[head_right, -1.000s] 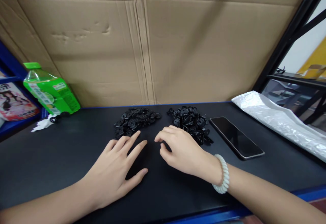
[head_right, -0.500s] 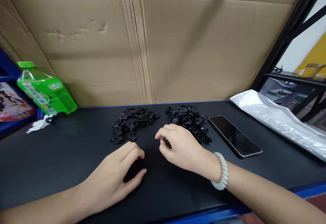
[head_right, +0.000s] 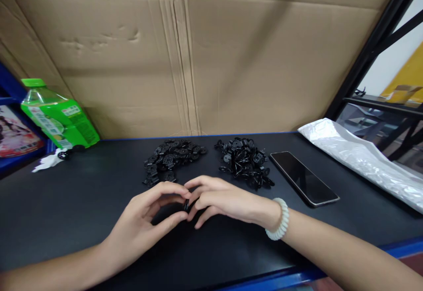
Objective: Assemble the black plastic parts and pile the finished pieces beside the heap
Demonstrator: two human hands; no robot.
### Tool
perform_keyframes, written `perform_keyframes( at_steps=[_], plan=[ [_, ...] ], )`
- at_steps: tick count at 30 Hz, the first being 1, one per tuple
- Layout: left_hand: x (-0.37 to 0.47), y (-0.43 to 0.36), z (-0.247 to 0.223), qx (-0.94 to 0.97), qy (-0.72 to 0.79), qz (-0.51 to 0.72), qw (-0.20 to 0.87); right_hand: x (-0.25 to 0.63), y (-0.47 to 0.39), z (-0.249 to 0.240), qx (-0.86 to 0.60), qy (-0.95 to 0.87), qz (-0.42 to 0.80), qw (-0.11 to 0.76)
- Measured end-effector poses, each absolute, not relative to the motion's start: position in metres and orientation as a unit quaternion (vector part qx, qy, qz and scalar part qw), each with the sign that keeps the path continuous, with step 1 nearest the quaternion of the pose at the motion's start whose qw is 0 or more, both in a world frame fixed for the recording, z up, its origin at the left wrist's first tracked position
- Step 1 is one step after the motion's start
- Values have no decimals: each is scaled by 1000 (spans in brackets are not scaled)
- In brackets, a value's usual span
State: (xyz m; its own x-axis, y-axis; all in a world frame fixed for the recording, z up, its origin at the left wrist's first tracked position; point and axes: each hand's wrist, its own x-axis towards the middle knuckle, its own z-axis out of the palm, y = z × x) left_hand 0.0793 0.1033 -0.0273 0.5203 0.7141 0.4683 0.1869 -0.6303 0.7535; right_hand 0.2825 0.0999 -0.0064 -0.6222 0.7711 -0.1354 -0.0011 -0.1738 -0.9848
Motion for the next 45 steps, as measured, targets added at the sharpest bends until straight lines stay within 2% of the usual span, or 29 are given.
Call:
perform_keyframes(
  at_steps=[2, 4, 13, 24, 35, 38, 43, 45],
  plan=[
    [80, 100, -27, 784, 262, 427, 366, 278, 98, -8, -267, -522, 771, 248],
    [80, 97, -26, 775, 251, 437, 382, 273, 96, -11, -231, -506, 799, 229],
    [80, 97, -23, 783, 236, 421, 393, 268, 96, -23, -181, -518, 803, 233],
    [84, 95, -30, 840, 215, 453, 208, 261, 92, -25, -238, -456, 813, 272],
    [82, 95, -32, 866, 203, 441, 119, 250, 84, -24, -244, -400, 820, 329],
    [82, 96, -32, 846, 241, 455, 141, 247, 81, -23, -254, -383, 817, 349],
    [83, 103, -33, 781, 297, 483, 263, 246, 83, -20, -252, -380, 803, 384],
    [81, 105, -31, 772, 308, 487, 269, 251, 87, -19, -261, -416, 778, 392]
  ],
)
